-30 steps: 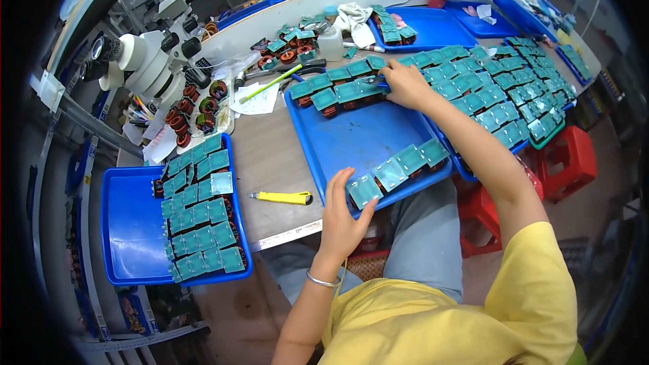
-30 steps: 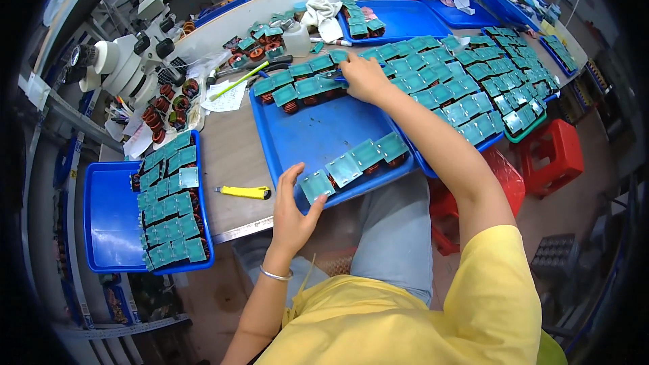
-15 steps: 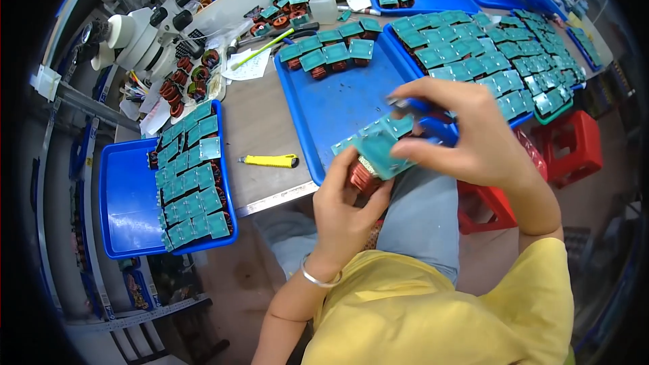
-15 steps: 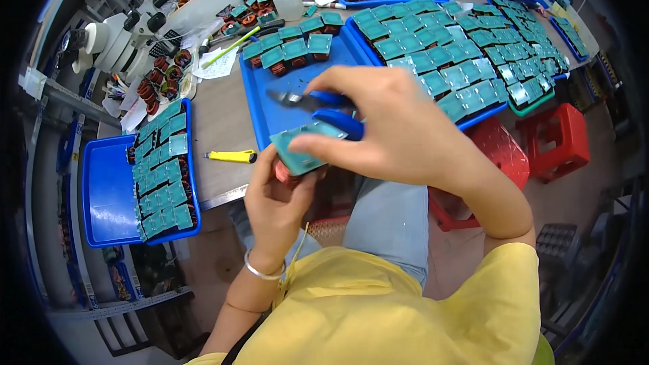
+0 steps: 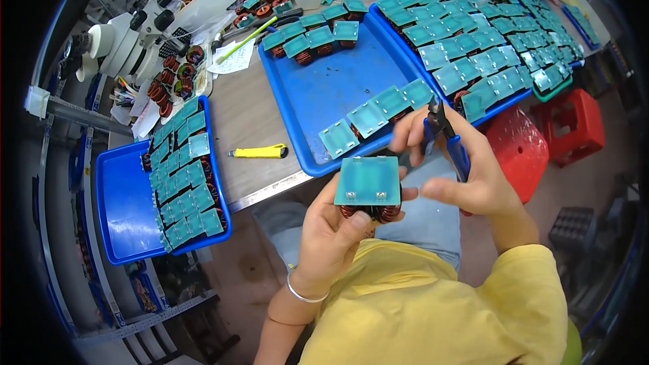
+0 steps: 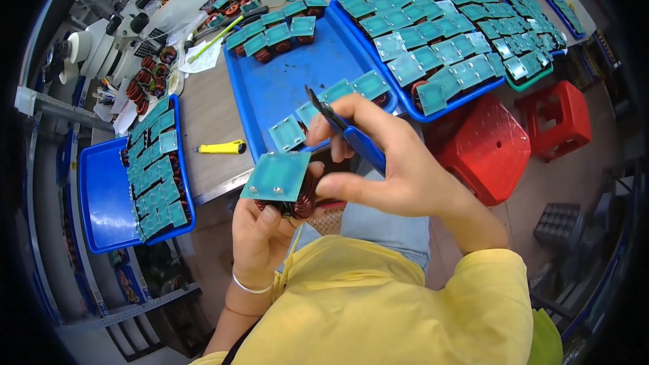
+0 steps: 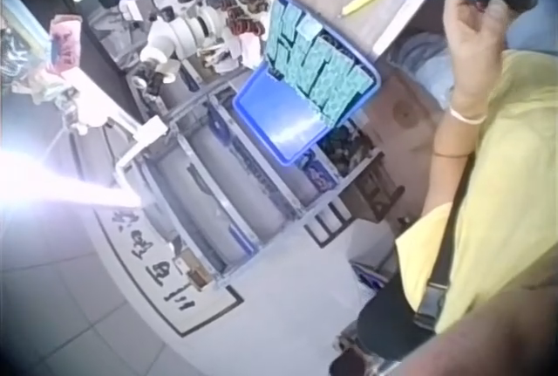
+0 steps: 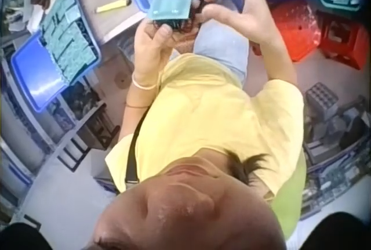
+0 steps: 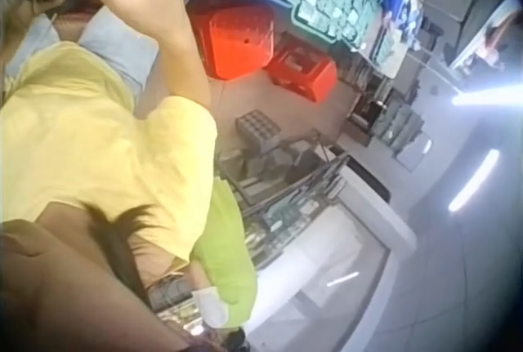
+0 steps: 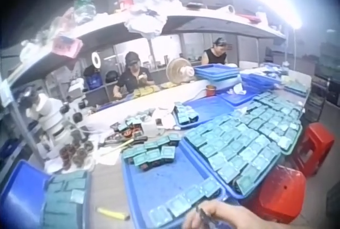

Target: Trimming excess wire leads from electronic transformer components using wire cutters.

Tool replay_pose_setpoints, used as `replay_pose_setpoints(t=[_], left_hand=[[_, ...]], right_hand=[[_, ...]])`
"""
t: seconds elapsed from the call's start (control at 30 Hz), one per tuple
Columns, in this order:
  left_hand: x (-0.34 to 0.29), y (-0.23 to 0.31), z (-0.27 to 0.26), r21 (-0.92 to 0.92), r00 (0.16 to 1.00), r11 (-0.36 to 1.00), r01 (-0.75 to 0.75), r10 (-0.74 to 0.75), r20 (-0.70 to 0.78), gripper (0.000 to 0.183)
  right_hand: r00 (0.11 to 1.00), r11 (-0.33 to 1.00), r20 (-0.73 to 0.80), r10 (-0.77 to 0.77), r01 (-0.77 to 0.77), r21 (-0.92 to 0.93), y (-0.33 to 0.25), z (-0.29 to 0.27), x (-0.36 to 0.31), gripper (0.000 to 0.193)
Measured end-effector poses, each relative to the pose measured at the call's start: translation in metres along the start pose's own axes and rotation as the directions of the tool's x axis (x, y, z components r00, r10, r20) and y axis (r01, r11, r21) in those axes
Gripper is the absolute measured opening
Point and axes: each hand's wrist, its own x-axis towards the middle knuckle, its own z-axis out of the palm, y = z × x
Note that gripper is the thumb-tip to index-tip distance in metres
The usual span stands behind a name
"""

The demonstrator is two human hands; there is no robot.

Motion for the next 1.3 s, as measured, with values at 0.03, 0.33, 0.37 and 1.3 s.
replay_pose_setpoints(t=[0.03, 0.33, 0.37, 1.3], left_hand=[[0.0, -0.001, -0.002, -0.028, 0.998, 0.999, 0.046, -0.044, 0.044, 0.057], [-0.005, -0.002, -0.009, -0.137, 0.959, 0.964, 0.229, -0.2, 0.202, 0.062], [-0.006, -0.002, -0.01, -0.138, 0.959, 0.964, 0.229, -0.2, 0.2, 0.062], [-0.003, 0.014, -0.036, 0.0, 0.989, 1.0, -0.027, 0.027, -0.142, 0.055]], right_hand=[[1.0, 0.99, -0.009, 0.03, -0.028, 0.136, 0.0, 0.002, 0.003, 0.04], [0.98, 0.955, 0.09, 0.175, -0.192, 0.228, -0.006, 0.011, 0.008, 0.047], [0.986, 0.98, 0.057, 0.153, -0.159, 0.118, -0.009, 0.011, 0.008, 0.048], [0.986, 0.953, -0.162, 0.028, 0.023, 0.302, 0.023, 0.03, 0.009, 0.035]])
